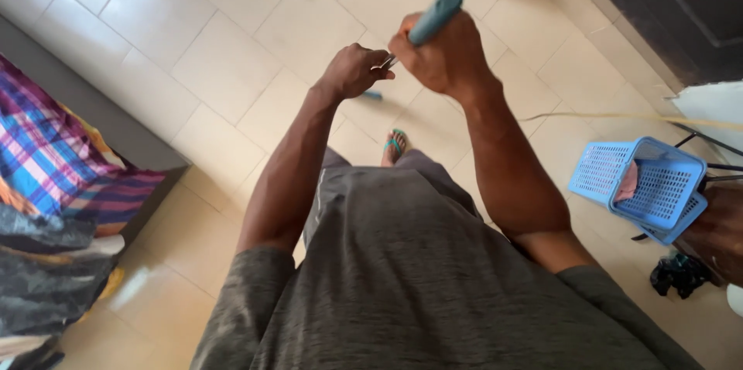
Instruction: The user performs various tidying tasks including sweeping with a squeegee, adjusting a monitor, and coiling a cable.
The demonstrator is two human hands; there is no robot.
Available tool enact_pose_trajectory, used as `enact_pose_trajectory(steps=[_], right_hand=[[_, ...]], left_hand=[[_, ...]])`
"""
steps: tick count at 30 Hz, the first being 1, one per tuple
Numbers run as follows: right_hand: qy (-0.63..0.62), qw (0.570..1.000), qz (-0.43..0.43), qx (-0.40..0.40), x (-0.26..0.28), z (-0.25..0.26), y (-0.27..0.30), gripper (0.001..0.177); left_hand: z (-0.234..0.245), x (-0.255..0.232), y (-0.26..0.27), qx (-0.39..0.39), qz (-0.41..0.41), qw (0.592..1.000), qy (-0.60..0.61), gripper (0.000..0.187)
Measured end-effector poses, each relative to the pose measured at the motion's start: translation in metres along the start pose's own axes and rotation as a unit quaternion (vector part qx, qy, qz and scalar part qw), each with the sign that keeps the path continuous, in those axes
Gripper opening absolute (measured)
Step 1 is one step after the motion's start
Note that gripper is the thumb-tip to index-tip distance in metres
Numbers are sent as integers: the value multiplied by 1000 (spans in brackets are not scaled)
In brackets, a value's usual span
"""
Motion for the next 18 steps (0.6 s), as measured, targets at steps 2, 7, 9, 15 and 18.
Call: enact_pose_trajectory(steps=[2, 7, 9, 15, 18], right_hand=[[20, 1000, 10, -16, 7, -16, -8, 24], [2, 996, -69, 50, -11, -101, -17, 19], [44, 998, 46, -22, -1, -124, -21, 21], [51, 993, -72, -84, 53, -126, -16, 31], [7, 983, -80, -166, 124, -97, -12, 27]], left_hand=[[4, 29, -5, -43, -30, 999, 5, 23], [-40, 129, 16, -36, -2, 998, 57, 30], [-74, 173, 32, 2, -17, 996, 90, 20], [30, 96, 92, 35, -56, 998, -3, 28], [80, 78, 108, -42, -62, 997, 19, 28]])
Point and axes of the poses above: each hand's wrist, its own y-axis away from the middle knuckle, its own z-axis out of the back of the hand, x = y × z, the point moved 10 cm from there along -y, towards the middle knuckle, and after that the axes turned 6 degrees about -z, right-handed, at the moved point
